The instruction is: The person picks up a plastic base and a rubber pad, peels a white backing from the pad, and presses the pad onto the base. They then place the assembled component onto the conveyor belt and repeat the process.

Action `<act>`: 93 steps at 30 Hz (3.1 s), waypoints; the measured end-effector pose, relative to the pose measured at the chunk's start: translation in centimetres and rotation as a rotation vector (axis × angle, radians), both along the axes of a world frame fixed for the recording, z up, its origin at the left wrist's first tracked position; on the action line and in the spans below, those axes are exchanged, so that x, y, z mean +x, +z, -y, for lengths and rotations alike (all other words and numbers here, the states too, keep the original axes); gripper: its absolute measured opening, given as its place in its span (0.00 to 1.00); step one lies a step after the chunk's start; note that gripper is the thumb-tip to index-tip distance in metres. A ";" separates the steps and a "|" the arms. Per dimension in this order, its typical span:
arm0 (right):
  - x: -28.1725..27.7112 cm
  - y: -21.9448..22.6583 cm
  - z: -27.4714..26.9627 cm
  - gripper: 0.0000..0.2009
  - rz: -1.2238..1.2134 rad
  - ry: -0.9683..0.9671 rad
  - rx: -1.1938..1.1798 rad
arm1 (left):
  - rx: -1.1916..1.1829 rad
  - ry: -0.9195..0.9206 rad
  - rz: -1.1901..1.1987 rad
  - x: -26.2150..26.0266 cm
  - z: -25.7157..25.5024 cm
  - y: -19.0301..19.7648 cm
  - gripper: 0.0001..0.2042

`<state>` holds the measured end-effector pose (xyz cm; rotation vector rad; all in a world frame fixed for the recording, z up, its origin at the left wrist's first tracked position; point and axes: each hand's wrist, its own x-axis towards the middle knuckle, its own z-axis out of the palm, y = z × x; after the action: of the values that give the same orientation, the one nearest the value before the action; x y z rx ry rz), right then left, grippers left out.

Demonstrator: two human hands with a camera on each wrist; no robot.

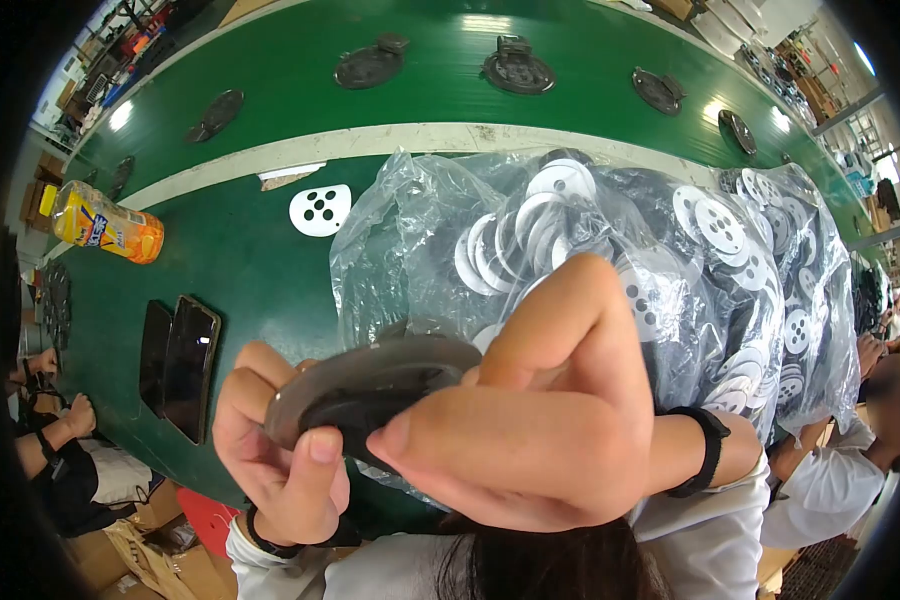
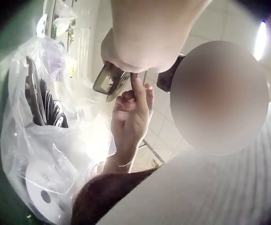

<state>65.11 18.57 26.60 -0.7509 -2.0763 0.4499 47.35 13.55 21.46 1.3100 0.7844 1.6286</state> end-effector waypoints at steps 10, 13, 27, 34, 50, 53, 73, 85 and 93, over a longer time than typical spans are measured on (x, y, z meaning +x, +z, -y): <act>-0.6 -1.3 -1.0 0.23 -0.086 0.079 0.043 | -0.184 0.027 0.210 0.9 -0.1 0.3 0.09; -0.7 -1.4 -1.0 0.22 -0.095 0.077 0.030 | -0.184 0.027 0.226 0.9 -0.3 0.2 0.09; -0.5 -1.0 -1.2 0.24 -0.064 0.087 -0.038 | -0.185 0.064 0.212 1.3 -0.5 0.3 0.09; -0.1 -1.3 -1.9 0.26 0.003 0.146 -0.125 | -0.220 0.086 0.211 1.5 -0.8 -0.2 0.11; 0.2 -0.8 -2.0 0.28 0.154 0.019 -0.254 | -0.659 -0.026 0.426 0.9 -1.2 0.8 0.06; -0.4 -1.4 -2.5 0.26 0.008 -0.078 -0.209 | -0.619 -0.098 0.485 0.1 -1.3 0.8 0.06; 0.7 0.4 -8.0 0.13 -0.189 0.186 -0.985 | -0.216 0.065 0.229 -0.3 -3.2 -1.3 0.22; -0.6 -7.4 -30.6 0.21 -0.209 -0.120 -0.862 | -0.521 0.066 0.140 -0.8 -4.8 -6.4 0.08; 1.1 -8.9 -31.2 0.38 0.689 -0.830 -0.443 | -0.501 0.031 0.114 -0.8 -4.8 -6.5 0.05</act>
<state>66.21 49.79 17.70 -2.1511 -2.0110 0.1720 46.60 18.34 14.97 0.8462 1.0618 1.3943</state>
